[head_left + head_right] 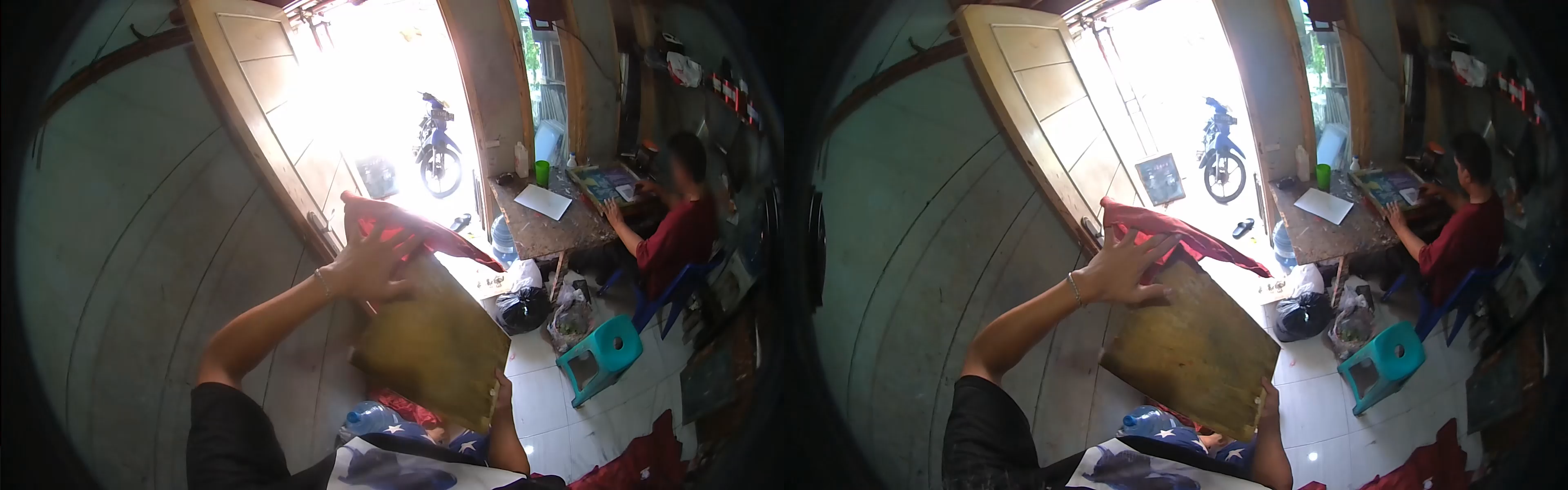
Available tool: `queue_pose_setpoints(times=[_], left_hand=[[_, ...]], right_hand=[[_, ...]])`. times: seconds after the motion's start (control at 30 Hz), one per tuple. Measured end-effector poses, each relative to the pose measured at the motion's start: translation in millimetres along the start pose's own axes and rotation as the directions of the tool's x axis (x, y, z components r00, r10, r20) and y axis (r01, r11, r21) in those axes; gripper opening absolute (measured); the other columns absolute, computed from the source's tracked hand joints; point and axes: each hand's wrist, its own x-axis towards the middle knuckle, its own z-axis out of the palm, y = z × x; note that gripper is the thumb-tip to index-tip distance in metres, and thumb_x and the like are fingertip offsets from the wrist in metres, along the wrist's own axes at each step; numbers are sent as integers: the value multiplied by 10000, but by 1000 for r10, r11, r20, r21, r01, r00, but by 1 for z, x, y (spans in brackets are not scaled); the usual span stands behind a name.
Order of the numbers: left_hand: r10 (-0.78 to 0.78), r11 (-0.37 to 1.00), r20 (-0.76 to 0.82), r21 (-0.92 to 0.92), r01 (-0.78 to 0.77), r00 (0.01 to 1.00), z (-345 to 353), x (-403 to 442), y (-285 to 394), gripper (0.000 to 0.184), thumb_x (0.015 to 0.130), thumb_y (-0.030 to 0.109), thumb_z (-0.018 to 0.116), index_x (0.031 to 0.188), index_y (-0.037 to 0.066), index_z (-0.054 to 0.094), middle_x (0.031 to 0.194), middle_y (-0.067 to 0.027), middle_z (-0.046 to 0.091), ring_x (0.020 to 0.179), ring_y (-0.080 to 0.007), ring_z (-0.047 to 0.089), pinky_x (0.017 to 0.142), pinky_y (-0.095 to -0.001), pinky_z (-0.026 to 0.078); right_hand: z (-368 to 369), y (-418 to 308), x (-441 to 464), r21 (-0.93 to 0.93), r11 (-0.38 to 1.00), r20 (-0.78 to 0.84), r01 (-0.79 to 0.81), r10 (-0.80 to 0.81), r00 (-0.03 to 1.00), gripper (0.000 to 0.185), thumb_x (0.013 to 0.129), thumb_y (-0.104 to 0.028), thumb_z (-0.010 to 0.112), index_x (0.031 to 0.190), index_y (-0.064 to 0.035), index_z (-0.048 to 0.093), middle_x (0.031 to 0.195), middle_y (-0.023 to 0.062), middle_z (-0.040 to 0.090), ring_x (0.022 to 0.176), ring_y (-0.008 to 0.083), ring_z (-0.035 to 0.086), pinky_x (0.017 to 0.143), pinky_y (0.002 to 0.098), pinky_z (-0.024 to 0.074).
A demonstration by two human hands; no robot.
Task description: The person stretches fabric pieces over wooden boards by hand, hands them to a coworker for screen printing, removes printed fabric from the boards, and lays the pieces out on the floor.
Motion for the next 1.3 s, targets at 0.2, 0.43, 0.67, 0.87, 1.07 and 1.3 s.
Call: queue_pose_setpoints(times=[0.2,0.43,0.67,0.87,1.07,1.3], left_hand=[[264,937,-109,-208,-282,958,-14,-23,19,888,781,620,543,1479,136,282,1528,-39,302,1386,-339,268,994,-668,215],[393,883,-44,-262,-390,918,-32,-36,41,859,790,521,625,1481,141,283,1543,-81,261,1450,-294,143,981,-612,316],[588,794,104,-267,-546,802,-68,-52,71,812,831,683,484,1484,250,270,1557,-22,219,1441,-235,180,1016,-735,196],[441,701,-315,-465,-541,841,-49,-70,74,419,898,318,594,1246,90,541,1192,-130,569,1062,-242,602,891,-416,512],[-396,718,-473,-694,-55,788,-23,-62,-2,285,847,-20,590,1126,27,622,994,-111,654,938,-188,653,811,-290,538],[-364,216,-123,-975,-45,923,45,-58,20,329,895,45,628,1215,8,566,1010,-47,650,975,-97,602,798,-231,497]], right_hand=[[10,-30,-17,-17,998,4,-62,62,998,506,888,-278,545,1290,24,494,1186,187,616,1031,329,624,943,446,485],[32,-12,-11,-185,966,45,-183,194,980,493,885,-291,545,1295,-19,508,1207,144,613,1048,299,610,945,415,478],[16,23,21,13,990,129,-140,137,982,425,917,-236,500,1289,-30,513,1227,145,599,1026,297,622,938,424,492],[11,20,56,151,964,210,-221,187,960,389,885,-189,558,1227,-3,548,1187,161,614,1034,306,624,922,441,502],[-3,6,70,154,969,179,-192,164,970,391,857,-184,601,1198,6,573,1154,159,634,1033,313,623,905,481,500],[27,-12,53,97,994,219,-50,28,975,436,889,-235,568,1250,8,529,1194,168,614,1045,315,622,903,455,512]])
